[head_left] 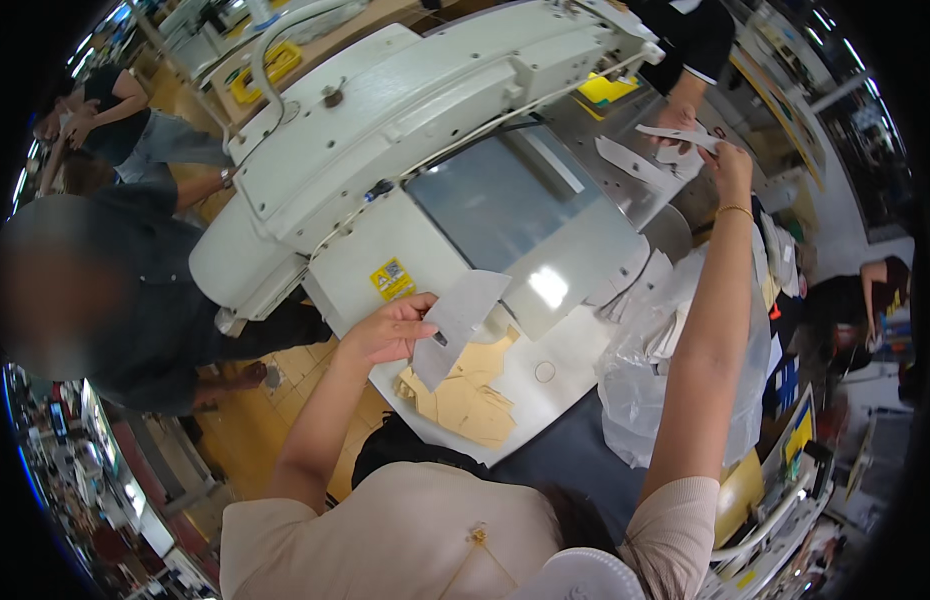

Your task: The person picks up a white fabric part, walks to a workstation, and uses scissors to trim the edges. She then folds the trimmed part and places it on the table.

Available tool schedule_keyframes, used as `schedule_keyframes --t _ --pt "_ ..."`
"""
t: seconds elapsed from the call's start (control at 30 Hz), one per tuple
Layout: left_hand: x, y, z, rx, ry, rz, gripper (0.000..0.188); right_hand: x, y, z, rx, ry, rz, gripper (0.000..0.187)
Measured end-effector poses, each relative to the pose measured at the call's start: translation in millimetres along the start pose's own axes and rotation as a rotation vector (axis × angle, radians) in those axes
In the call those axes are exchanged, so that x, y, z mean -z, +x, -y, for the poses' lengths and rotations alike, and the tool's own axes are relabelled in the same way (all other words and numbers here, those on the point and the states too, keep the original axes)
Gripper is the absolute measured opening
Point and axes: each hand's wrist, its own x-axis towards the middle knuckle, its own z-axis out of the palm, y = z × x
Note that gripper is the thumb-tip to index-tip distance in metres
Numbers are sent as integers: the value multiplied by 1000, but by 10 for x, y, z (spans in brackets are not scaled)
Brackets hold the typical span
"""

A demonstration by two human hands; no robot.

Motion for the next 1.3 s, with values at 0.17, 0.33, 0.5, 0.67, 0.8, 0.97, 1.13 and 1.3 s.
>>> schedule_keyframes --t 0.17,0.33,0.5,0.67,0.8,0.97,1.13,1.3 --pt "-7 -1 -173 47 -1 -30 37 -66 245 -134 10 150 -74 19" --pt "13 -10 -102 19 -54 -19 39 -462 -65 -85 458 -504 -580 33" --pt "67 -3 -61 4 -113 -5 59 -910 -1567 -3 430 -316 411 21" --pt "104 -2 -77 102 -114 96 79 -1204 -2907 68 726 -587 1096 35" --pt "63 -31 -113 136 21 41 96 -1292 -3101 170 88 -497 1414 40" --pt "54 2 -115 157 161 -9 111 -1203 -3095 157 -161 -346 1495 41" --pt "-58 36 -139 104 16 53 109 -984 -3099 427 -244 -217 1400 30" --pt "65 57 -96 48 -108 195 95 -593 -2982 749 -228 -140 1246 22"
